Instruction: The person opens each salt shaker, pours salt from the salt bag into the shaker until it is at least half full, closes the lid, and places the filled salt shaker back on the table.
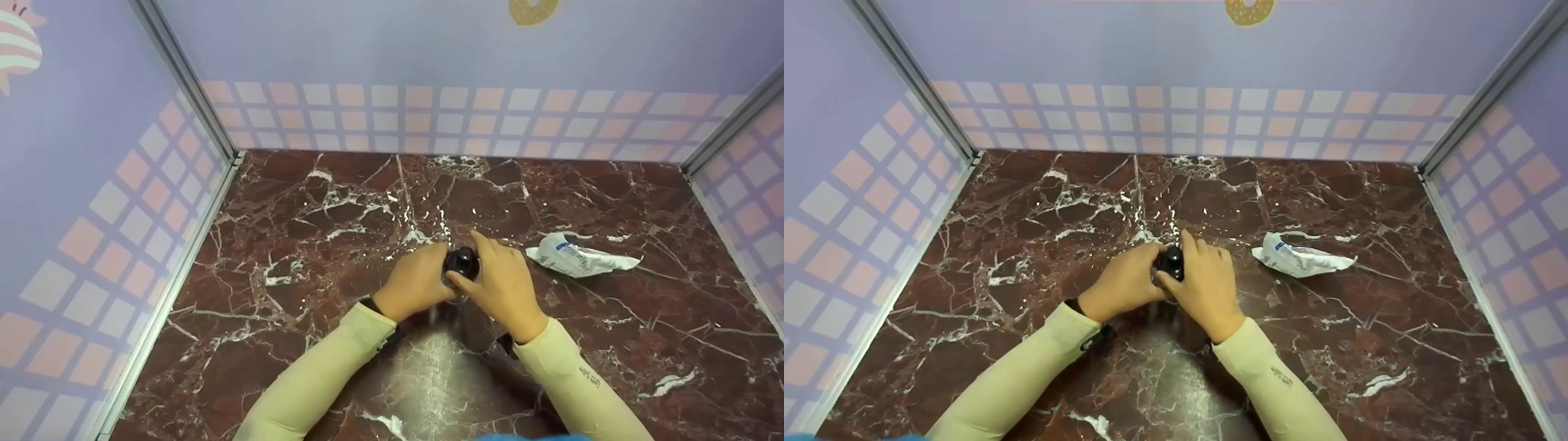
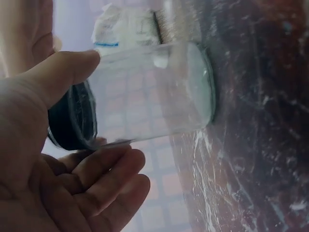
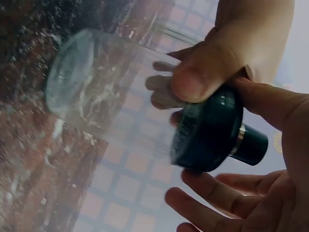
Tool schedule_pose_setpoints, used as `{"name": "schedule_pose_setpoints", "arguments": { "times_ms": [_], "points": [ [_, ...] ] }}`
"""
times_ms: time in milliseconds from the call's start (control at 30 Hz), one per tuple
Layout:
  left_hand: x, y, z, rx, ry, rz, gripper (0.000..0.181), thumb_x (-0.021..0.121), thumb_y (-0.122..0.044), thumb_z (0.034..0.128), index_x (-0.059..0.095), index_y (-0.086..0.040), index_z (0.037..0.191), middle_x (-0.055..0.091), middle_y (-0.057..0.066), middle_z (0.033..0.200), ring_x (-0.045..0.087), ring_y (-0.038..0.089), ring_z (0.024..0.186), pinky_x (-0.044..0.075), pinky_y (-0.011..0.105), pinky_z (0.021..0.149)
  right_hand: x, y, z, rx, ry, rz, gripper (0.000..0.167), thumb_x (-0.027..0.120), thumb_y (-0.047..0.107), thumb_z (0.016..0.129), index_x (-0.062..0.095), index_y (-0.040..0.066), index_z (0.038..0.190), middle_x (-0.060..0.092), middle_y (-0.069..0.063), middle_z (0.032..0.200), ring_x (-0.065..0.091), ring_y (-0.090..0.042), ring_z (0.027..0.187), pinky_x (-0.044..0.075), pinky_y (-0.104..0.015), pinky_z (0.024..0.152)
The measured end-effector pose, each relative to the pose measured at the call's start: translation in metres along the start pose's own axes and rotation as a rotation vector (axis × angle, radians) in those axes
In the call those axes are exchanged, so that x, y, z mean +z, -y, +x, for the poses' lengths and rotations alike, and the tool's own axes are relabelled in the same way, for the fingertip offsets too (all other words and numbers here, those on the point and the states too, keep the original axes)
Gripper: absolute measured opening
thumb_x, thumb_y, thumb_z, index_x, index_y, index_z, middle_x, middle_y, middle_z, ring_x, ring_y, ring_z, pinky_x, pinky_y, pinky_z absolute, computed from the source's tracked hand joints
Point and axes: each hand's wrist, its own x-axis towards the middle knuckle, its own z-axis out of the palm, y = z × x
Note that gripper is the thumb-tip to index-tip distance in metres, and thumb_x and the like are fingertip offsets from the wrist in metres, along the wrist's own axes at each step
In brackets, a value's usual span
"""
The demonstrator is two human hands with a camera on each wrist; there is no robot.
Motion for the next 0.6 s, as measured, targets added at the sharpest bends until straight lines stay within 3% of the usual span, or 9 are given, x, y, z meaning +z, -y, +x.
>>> {"name": "schedule_pose_setpoints", "arguments": {
  "times_ms": [300, 600],
  "points": [
    [0.003, -0.005, -0.001, 0.004, 0.007, 0.009, 0.057, 0.089, -0.041, 0.0742, 0.063, -0.008, 0.113, 0.068, 0.003, 0.102, 0.067, 0.019, 0.089, 0.059, 0.037, 0.082, -0.007, -0.001, -0.001, -0.023, 0.036, 0.006, 0.084, 0.092, 0.04, 0.077, 0.056, -0.003, 0.14, 0.072, -0.023, 0.116, 0.068, -0.04, 0.109, 0.045, -0.056, 0.103],
    [0.003, -0.006, -0.006, 0.007, 0.001, 0.033, 0.059, 0.088, -0.04, 0.0746, 0.062, -0.007, 0.115, 0.069, 0.003, 0.105, 0.067, 0.02, 0.093, 0.058, 0.036, 0.087, -0.012, -0.003, -0.001, -0.12, 0.147, 0.024, 0.084, 0.087, 0.03, 0.085, 0.046, 0.002, 0.153, 0.066, -0.02, 0.134, 0.061, -0.038, 0.124, 0.033, -0.055, 0.118]
  ]
}}
